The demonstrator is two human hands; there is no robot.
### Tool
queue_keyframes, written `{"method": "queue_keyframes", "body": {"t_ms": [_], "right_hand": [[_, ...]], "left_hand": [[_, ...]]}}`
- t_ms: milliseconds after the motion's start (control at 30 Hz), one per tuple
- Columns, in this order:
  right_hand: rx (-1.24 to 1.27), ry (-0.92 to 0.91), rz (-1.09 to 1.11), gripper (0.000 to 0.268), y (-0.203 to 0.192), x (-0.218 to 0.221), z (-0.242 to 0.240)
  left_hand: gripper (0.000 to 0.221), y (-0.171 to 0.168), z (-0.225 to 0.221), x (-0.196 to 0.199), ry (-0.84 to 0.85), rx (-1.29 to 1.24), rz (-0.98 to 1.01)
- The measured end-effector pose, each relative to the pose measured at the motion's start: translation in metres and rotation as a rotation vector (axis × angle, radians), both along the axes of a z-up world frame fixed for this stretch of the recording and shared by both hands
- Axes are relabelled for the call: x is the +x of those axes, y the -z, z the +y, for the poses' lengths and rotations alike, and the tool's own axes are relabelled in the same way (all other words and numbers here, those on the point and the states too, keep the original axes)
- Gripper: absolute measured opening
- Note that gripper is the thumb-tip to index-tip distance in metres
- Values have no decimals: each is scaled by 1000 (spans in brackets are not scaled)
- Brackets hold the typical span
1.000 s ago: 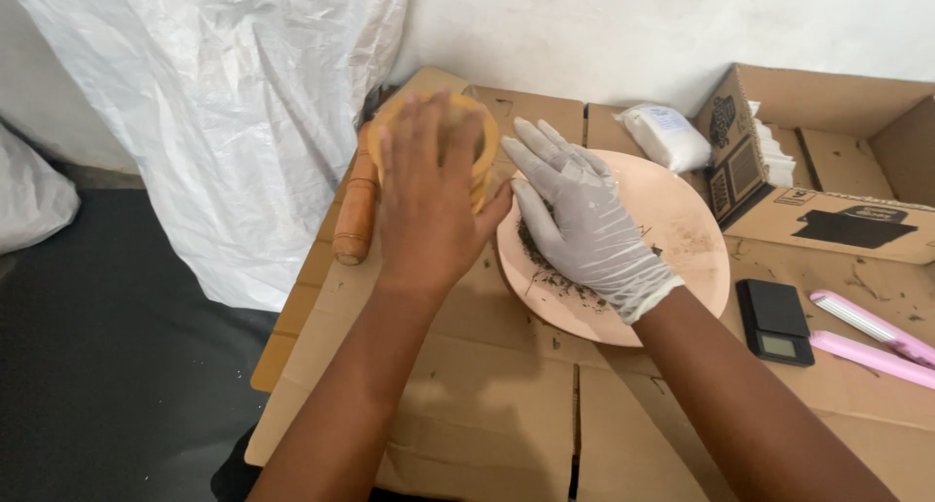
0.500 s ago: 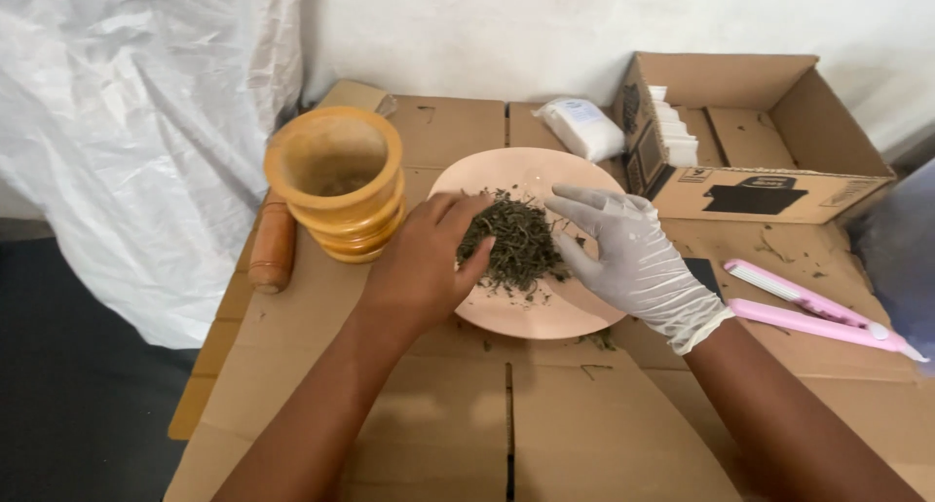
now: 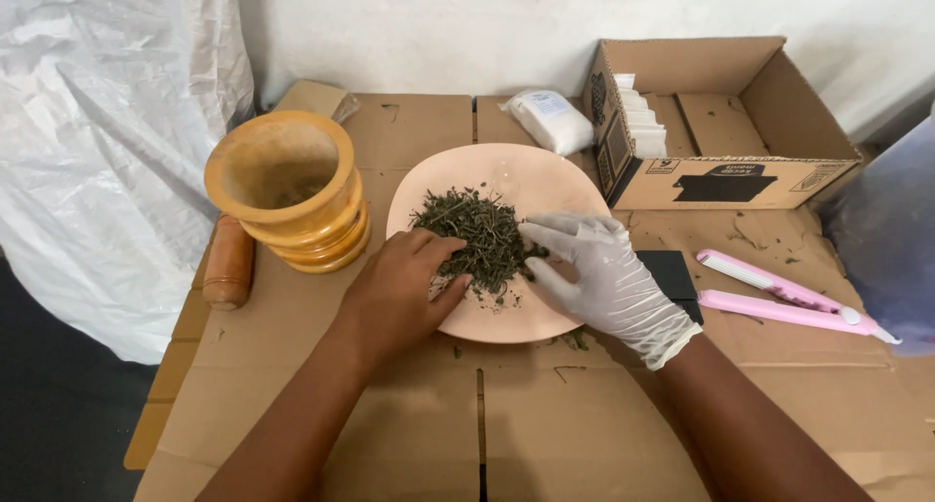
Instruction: Emptying dried leaves from a wooden mortar onto a plate and sorting through them by hand to remove stems or debris.
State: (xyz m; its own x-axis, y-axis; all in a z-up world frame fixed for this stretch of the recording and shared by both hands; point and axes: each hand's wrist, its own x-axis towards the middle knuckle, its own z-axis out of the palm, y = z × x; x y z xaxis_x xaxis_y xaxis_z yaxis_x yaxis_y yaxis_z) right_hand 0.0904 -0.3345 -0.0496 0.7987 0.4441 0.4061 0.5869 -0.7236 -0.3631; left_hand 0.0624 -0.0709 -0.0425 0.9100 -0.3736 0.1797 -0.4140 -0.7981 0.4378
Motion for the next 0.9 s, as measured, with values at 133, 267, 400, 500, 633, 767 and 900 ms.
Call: {"method": "queue_keyframes", "body": {"t_ms": [133, 267, 400, 500, 633, 767, 900], "right_hand": [[-17, -63, -16, 38, 5, 0, 2], [-49, -55, 12, 38, 10, 3, 0], [-30, -72, 14, 39, 6, 1, 1], [-99, -33, 43, 39, 7, 4, 1], [-109, 4, 117, 38, 9, 6, -3], [-186, 57, 106, 32, 11, 12, -9], [-214, 101, 101, 30, 6, 12, -14]], "left_hand": [[38, 6, -2, 0, 20, -13, -93], [48, -2, 0, -1, -5, -40, -61], [68, -34, -3, 3, 41, -110, 69], [70, -38, 1, 20, 49, 26, 155], [72, -39, -3, 27, 65, 66, 190], [70, -44, -12, 19, 86, -46, 258], [70, -50, -21, 9, 103, -30, 360]]}}
